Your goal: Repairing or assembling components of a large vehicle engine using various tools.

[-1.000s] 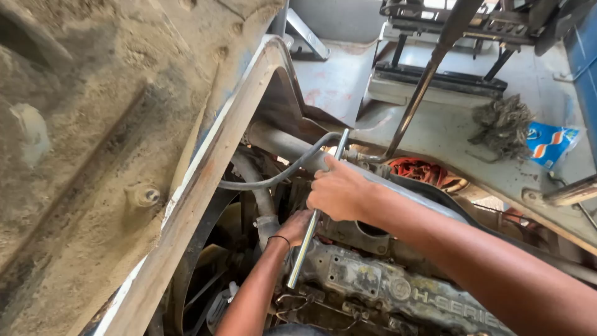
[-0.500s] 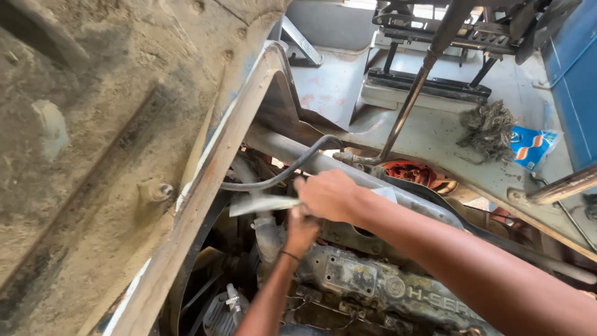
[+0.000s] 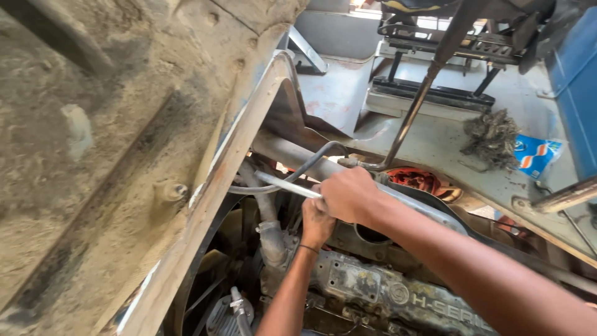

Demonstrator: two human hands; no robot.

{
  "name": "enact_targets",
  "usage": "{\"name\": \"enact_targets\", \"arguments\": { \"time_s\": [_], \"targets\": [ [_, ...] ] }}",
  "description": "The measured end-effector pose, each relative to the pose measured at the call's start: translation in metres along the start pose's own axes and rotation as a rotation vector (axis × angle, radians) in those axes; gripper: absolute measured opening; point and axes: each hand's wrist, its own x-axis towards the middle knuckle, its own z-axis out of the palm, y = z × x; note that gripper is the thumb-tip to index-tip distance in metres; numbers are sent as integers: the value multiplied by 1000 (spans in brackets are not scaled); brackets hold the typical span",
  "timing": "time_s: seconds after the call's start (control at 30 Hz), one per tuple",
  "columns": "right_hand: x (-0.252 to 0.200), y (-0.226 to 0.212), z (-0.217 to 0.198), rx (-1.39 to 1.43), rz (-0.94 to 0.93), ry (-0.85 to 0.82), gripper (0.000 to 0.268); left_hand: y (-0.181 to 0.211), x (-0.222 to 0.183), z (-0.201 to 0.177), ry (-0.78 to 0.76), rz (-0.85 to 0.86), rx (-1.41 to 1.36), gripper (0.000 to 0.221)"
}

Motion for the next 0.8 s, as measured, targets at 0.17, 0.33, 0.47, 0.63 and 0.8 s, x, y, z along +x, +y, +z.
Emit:
{"name": "enact_targets", "arguments": {
  "time_s": [0.17, 0.33, 0.47, 0.63, 0.8],
  "targets": [
    [11, -3, 0, 613, 531, 75, 41, 40, 4, 0, -7, 34, -157, 29],
    [-8, 14, 1, -79, -199, 419, 54, -24, 1, 8, -3, -57, -223, 37],
    [4, 21, 8, -698, -499, 332, 81, -51, -3, 6, -22, -60, -34, 50],
    [62, 18, 82, -1083, -653, 248, 81, -142, -21, -19, -174, 62, 239, 54],
    [57, 21, 29, -1090, -1041, 547, 61, -141, -13, -34, -327, 204, 488, 59]
  ]
}}
